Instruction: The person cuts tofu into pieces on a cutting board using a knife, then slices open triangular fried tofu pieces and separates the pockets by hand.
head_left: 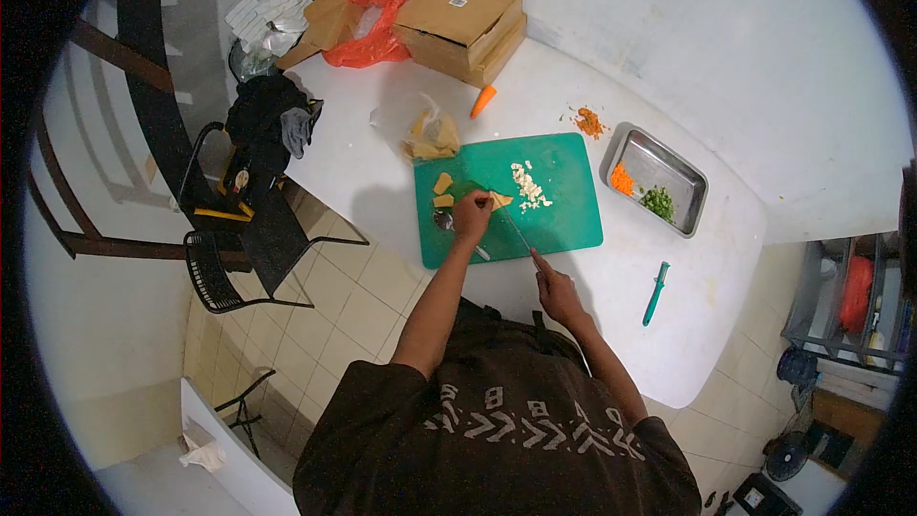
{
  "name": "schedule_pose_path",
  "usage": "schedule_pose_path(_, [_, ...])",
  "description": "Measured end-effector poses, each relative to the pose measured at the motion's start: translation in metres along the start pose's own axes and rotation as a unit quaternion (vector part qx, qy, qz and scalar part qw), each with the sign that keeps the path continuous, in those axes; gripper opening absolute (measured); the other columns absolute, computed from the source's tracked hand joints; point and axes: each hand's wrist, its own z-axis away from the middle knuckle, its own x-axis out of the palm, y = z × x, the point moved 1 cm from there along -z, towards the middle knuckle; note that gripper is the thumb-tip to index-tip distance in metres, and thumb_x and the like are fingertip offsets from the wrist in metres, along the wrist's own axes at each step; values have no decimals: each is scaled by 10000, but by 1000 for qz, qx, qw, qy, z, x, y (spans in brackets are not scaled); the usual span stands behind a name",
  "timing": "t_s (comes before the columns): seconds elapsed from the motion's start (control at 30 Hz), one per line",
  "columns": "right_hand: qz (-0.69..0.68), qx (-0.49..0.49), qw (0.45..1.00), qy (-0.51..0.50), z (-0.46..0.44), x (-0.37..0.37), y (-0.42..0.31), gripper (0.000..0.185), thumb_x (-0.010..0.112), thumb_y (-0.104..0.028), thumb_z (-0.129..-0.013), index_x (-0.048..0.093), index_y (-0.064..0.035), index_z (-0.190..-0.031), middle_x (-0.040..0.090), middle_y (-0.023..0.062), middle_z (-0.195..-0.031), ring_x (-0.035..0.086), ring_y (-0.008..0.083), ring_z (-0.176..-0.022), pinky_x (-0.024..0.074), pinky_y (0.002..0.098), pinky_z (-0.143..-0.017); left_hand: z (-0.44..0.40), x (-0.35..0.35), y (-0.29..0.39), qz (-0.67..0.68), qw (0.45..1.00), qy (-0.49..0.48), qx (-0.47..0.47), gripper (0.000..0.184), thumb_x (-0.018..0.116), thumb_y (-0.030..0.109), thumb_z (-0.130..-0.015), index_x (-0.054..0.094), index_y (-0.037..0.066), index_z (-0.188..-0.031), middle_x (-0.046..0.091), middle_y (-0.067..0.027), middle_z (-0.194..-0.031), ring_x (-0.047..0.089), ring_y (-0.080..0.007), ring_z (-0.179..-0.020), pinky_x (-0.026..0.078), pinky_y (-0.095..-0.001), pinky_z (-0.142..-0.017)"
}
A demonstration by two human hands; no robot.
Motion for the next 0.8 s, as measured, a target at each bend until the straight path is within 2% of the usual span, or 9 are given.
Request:
schedule_pose_path(0.17, [0, 0, 1000, -6, -1, -2, -1, 598, 492, -100, -962, 339, -256, -1519, 648, 309, -861, 629, 490, -820, 471, 576, -744, 0, 0, -1, 20, 1000, 2, -21, 200, 765, 220, -821, 725, 44, -908, 733, -113, -855, 716, -240, -784, 552, -350, -729])
schedule_pose_path(0.8, [1, -13, 1000, 6, -3, 2, 2, 600, 510, -82, -954, 361, -244, -1512, 660, 288, -858, 645, 465, -795, 490, 554, -716, -2, 3, -7, 9, 1000, 7, -20, 205, 771, 237, -814, 725, 61, -909, 735, -110, -862, 715, -253, -798, 549, -359, -739])
